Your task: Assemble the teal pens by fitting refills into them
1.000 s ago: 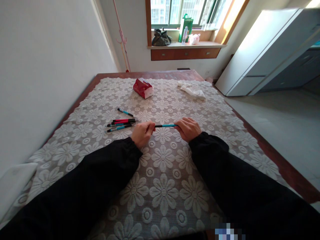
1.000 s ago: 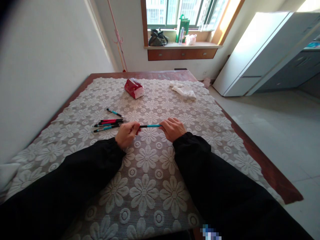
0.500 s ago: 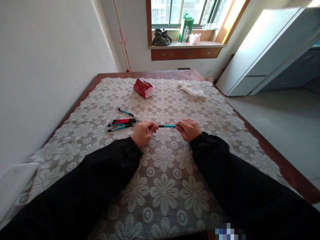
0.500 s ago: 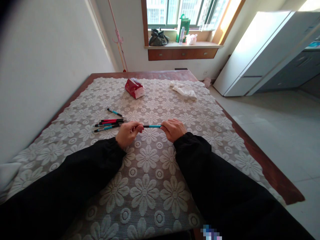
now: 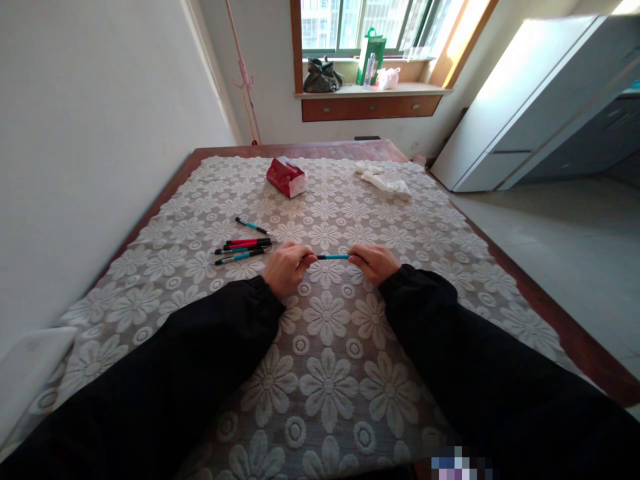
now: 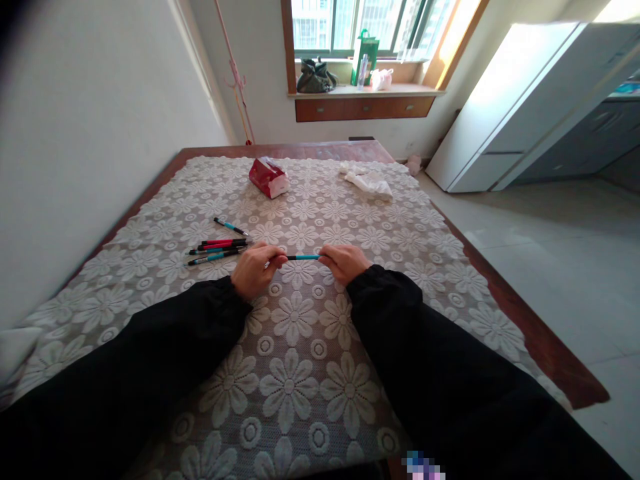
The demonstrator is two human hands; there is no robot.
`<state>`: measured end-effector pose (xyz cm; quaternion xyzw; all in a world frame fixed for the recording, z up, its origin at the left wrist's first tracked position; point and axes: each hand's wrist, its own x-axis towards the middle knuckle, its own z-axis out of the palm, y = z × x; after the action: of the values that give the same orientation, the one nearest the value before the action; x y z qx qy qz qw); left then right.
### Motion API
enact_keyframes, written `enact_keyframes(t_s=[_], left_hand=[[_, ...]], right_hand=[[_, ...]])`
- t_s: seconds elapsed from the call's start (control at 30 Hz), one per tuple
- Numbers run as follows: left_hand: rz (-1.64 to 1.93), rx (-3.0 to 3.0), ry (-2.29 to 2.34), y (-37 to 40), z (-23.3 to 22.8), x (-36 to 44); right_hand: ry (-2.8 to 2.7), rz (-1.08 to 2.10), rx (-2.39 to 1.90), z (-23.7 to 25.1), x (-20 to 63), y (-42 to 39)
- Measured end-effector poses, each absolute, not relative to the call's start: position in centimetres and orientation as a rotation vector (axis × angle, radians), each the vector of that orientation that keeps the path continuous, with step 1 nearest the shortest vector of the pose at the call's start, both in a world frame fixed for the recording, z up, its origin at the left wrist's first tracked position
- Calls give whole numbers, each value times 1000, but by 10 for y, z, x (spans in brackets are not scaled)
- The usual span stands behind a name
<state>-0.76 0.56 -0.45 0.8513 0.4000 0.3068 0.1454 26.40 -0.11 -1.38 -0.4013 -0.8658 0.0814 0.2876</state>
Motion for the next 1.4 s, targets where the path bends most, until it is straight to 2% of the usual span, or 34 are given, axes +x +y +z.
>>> enact_keyframes(t_s=[0.1,0.27,0.33,0.5,0.7,0.87,0.97,1.2,1.27,1.4], left_hand=[[950,2369,1201,6,-4,-7],[1027,2191,1216,8,-1,-6],[1042,2160,1147,7,0,-6],[1137,2197,1000,1,5,-6],[1102,2209,1016,3,1,-6],[1064,2208,1128,5,-4,-4],[1066,2290,1231,10,1,-7],[819,2516,1624,63,20,-66],[689,2505,1716,78,17,-86],[537,2405,1798,93,8,-108]], right_hand=[[-2100,569,-1036,-9,262,-4],[-1519,1446,-680,4,251,-13],[-1375,1640,-594,5,248,-13],[-1160,1695,-598,2,246,-12],[-1158,1725,-613,2,245,-12],[-1224,1609,-727,0,243,-11],[-1385,1371,-912,-5,249,-5],[-1931,71,-1601,-18,278,15],[-2014,-31,-1623,-22,281,16],[-2096,-15,-1587,-25,280,16]])
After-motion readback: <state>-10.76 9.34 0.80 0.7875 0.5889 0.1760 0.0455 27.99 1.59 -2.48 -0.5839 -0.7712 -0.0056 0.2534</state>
